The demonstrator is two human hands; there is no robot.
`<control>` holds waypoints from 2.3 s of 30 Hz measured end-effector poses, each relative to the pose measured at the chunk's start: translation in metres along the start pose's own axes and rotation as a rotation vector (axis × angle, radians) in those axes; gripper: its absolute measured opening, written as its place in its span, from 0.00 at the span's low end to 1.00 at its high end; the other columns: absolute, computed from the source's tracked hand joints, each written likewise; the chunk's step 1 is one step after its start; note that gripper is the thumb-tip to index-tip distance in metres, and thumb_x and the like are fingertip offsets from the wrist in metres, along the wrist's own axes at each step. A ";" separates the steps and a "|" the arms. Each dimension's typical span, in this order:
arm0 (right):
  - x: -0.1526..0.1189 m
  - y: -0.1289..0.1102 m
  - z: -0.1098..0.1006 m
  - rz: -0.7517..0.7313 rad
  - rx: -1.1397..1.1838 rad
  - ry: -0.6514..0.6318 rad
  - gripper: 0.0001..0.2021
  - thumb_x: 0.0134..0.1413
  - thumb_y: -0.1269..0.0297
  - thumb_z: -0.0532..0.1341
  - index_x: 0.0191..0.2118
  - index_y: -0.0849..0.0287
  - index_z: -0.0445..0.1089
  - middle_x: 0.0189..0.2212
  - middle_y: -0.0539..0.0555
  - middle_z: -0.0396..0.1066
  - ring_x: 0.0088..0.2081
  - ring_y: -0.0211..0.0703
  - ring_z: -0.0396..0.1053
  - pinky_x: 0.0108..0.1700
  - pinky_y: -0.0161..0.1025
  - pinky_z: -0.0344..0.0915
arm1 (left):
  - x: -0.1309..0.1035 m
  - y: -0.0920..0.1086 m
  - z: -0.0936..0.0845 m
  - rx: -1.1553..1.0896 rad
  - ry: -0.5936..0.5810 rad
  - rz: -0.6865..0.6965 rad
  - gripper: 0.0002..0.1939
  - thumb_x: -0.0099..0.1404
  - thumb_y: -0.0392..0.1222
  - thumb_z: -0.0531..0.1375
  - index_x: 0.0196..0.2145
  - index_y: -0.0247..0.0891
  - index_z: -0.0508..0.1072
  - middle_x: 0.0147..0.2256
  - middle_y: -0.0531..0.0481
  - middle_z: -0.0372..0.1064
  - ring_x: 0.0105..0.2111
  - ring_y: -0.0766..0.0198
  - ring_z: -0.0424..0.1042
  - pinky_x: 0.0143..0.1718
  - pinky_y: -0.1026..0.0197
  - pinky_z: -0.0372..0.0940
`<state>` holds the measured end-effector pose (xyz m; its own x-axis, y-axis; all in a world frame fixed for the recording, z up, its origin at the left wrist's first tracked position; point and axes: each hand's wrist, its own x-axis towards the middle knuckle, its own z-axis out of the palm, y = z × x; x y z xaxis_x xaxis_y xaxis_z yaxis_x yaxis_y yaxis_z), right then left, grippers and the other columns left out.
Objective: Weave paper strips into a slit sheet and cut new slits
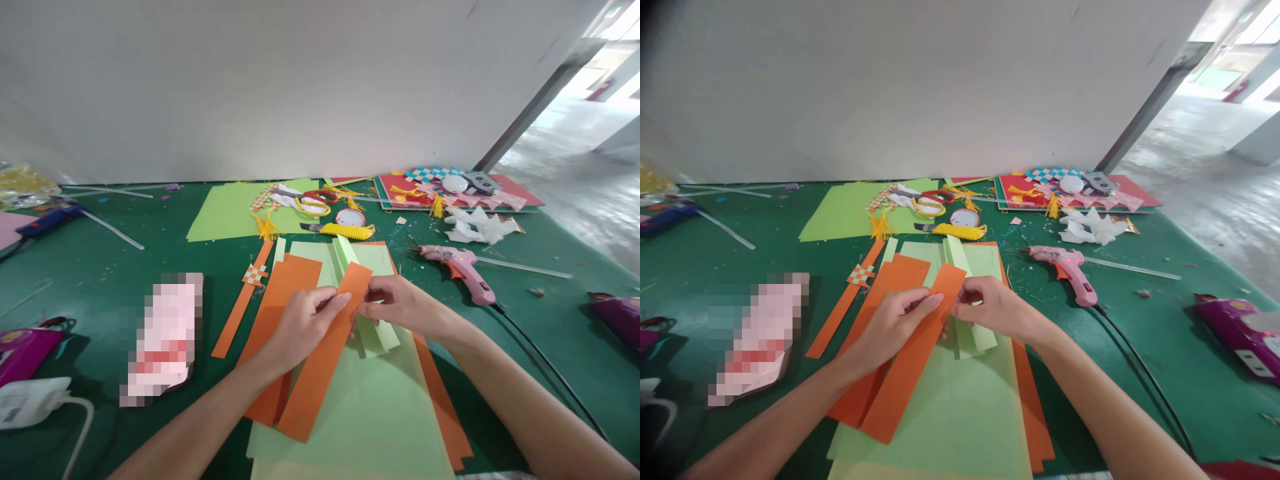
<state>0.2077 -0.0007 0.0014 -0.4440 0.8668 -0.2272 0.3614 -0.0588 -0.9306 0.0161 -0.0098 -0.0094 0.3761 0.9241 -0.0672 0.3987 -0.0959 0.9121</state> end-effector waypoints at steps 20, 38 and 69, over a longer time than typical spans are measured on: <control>0.002 0.003 -0.005 0.021 0.006 0.052 0.05 0.45 0.71 0.55 0.28 0.62 0.69 0.21 0.48 0.64 0.23 0.35 0.59 0.25 0.34 0.55 | -0.001 0.002 -0.002 -0.032 -0.142 -0.058 0.22 0.67 0.54 0.50 0.21 0.39 0.52 0.20 0.57 0.45 0.22 0.68 0.53 0.22 0.64 0.43; -0.004 0.004 -0.031 0.001 0.194 0.260 0.04 0.50 0.69 0.55 0.26 0.59 0.62 0.18 0.47 0.62 0.21 0.32 0.55 0.22 0.33 0.44 | 0.000 0.008 -0.006 -0.058 -0.206 -0.098 0.21 0.67 0.53 0.50 0.21 0.38 0.59 0.20 0.53 0.63 0.21 0.66 0.65 0.21 0.64 0.52; -0.003 -0.003 -0.018 -0.019 0.016 0.029 0.14 0.53 0.57 0.61 0.24 0.61 0.65 0.20 0.48 0.63 0.25 0.34 0.58 0.27 0.34 0.51 | -0.003 0.009 -0.002 -0.092 -0.221 -0.105 0.20 0.65 0.54 0.52 0.27 0.36 0.71 0.23 0.50 0.71 0.25 0.62 0.71 0.25 0.64 0.60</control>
<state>0.2226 0.0055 0.0105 -0.4261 0.8819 -0.2014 0.3401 -0.0502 -0.9391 0.0168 -0.0127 0.0003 0.5145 0.8228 -0.2414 0.3715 0.0399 0.9276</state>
